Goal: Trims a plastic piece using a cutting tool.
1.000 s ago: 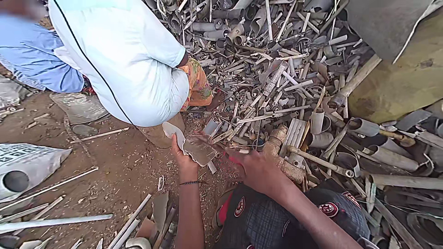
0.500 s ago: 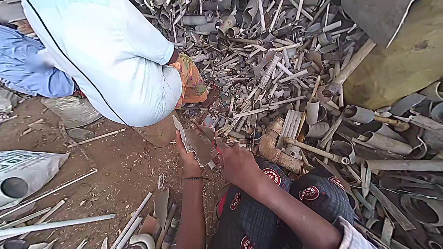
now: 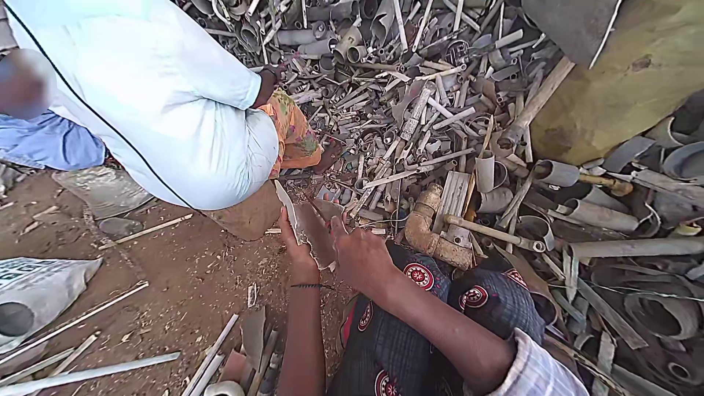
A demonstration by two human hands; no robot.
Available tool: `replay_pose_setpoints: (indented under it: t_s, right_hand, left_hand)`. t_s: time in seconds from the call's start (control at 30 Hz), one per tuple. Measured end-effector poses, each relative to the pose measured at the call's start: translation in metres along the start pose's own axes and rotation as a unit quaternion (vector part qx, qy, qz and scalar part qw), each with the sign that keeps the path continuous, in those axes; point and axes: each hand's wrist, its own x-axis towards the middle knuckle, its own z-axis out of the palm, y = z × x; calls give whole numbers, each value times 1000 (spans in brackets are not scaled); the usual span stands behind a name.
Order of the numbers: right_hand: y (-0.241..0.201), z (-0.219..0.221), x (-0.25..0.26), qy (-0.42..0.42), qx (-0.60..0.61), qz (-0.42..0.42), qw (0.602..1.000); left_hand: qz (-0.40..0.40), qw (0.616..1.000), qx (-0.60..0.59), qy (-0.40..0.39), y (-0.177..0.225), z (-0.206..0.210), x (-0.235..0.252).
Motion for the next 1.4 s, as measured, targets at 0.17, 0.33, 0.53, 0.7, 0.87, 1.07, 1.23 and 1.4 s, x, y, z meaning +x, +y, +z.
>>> replay_pose_setpoints:
  t_s: [0.17,0.33,0.53,0.7,0.87,1.07,1.23,1.4]
  right_hand:
    - [8,-7,-10,-14,-9,-22,1000]
    - [29,-16,-11,-51,12,-63,997]
    - [37,-16,-5,-25,-8,-39,999]
    - [39,-25,-10,-33,-41,-16,998]
    - [61,-42,-19,-54,-3,-34,998]
    - [66,-34,-11,109,63,25,992]
    - [59,-8,2,3,162,-108,981]
    - [60,-8,-1,139,227,-135,954]
  left_hand:
    - [63,997,2,38,11,-3,1]
    - [85,995,-8,59,26,-15,11]
    - [86,991,10,101,30,-7,6]
    - [79,990,-5,120,40,-11,5]
    - [107,979,20,170,45,-14,6]
    - [163,962,132,175,44,-31,14]
    - [185,966,125,128,43,-14,8]
    - [210,967,117,89,51,-21,9]
